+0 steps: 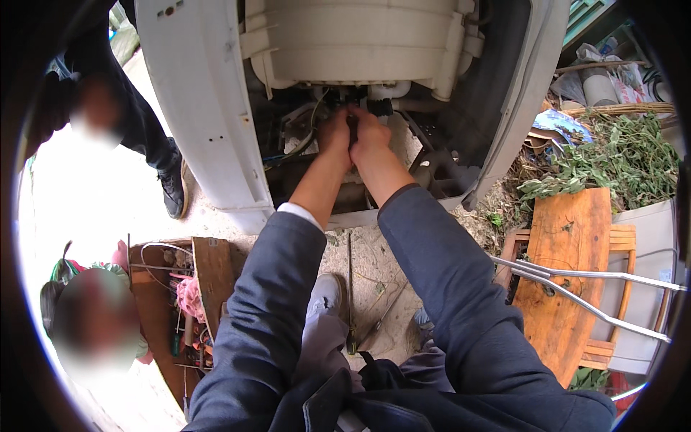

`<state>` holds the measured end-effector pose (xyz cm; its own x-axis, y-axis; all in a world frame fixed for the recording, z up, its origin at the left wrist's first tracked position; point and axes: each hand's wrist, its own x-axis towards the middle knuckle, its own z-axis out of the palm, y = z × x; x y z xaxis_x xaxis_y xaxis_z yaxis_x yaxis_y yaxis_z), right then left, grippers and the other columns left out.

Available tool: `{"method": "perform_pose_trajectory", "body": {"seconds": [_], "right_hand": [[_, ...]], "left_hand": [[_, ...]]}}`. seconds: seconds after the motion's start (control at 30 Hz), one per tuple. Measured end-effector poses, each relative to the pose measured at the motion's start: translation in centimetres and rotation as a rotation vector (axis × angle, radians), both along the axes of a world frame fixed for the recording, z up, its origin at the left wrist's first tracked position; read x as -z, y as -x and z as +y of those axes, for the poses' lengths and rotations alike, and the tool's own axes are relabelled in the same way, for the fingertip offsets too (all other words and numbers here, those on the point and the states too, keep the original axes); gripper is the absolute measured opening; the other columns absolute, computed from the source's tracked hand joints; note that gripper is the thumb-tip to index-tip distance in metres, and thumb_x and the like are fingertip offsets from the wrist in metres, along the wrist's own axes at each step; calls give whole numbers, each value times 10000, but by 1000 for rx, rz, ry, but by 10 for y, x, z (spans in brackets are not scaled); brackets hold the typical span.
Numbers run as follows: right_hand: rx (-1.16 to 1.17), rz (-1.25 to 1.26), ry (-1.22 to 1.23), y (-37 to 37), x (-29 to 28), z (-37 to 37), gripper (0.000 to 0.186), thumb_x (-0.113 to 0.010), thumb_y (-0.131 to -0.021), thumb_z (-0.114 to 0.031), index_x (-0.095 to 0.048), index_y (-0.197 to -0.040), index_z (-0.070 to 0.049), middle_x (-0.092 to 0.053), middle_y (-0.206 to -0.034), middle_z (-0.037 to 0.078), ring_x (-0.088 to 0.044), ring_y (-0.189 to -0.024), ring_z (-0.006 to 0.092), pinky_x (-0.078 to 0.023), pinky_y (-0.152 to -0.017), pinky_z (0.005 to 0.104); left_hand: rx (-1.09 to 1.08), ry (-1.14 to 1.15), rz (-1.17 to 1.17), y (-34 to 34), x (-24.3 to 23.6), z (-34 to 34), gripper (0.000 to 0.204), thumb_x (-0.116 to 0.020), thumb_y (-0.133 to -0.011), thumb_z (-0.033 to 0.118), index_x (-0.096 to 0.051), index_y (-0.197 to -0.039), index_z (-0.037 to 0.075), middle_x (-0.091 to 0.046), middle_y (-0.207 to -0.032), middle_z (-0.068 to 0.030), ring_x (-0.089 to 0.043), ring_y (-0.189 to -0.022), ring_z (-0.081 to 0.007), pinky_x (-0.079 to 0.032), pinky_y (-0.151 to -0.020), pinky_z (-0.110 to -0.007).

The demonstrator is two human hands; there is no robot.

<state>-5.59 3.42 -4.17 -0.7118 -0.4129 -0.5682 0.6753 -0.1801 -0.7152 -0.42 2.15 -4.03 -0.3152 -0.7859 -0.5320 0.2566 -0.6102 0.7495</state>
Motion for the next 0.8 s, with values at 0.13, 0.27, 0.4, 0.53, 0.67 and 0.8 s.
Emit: {"method": "perform_pose_trajectory", "body": {"seconds": [0.13, 0.27, 0.4, 0.53, 0.67, 0.8], "right_hand": [[-14, 63, -96, 4, 14, 14, 300, -771, -718, -67, -656, -937, 101, -689, -925, 150, -648, -757, 237, -523, -657, 399], [-64, 53, -57, 0, 11, 21, 281, -751, -733, -73, -658, -915, 120, -697, -903, 153, -647, -720, 222, -521, -646, 377], [72, 0, 152, -1, 20, 9, 295, -756, -734, -84, -660, -923, 121, -701, -902, 153, -643, -696, 213, -516, -628, 363], [67, 41, 64, 1, 32, 3, 291, -762, -734, -91, -664, -924, 106, -703, -898, 165, -654, -716, 229, -529, -641, 370], [51, 193, -37, 11, 40, -3, 281, -738, -741, -89, -651, -931, 98, -700, -892, 169, -673, -783, 266, -540, -686, 383], [25, 90, 17, -8, 42, 3, 335, -733, -726, -107, -634, -968, 104, -704, -930, 197, -686, -857, 288, -540, -735, 393]], "left_hand": [[53, 546, -485, 0, -3, 25, 375, -598, -932, 293, -588, -1136, -22, -651, -1108, -215, -600, -1065, -389, -475, -895, -444], [75, 952, -781, -3, -3, 16, 505, -600, -897, 216, -481, -1249, -126, -563, -1136, -370, -541, -1130, -485, -434, -978, -481], [89, 950, -646, 4, -14, -1, 488, -651, -847, 149, -475, -1196, -142, -527, -1193, -375, -527, -1117, -516, -441, -969, -492], [24, 1055, -954, 9, -20, -4, 468, -709, -817, 178, -496, -1131, -95, -531, -1161, -314, -525, -1095, -473, -458, -924, -491], [-32, 1231, -1179, -4, -33, 14, 612, -789, -756, 301, -487, -1119, -88, -508, -1138, -249, -514, -1091, -417, -455, -912, -480], [37, 1092, -1371, -11, -9, -15, 748, -817, -723, 352, -464, -1171, -133, -485, -1231, -300, -494, -1147, -445, -431, -978, -476]]}}
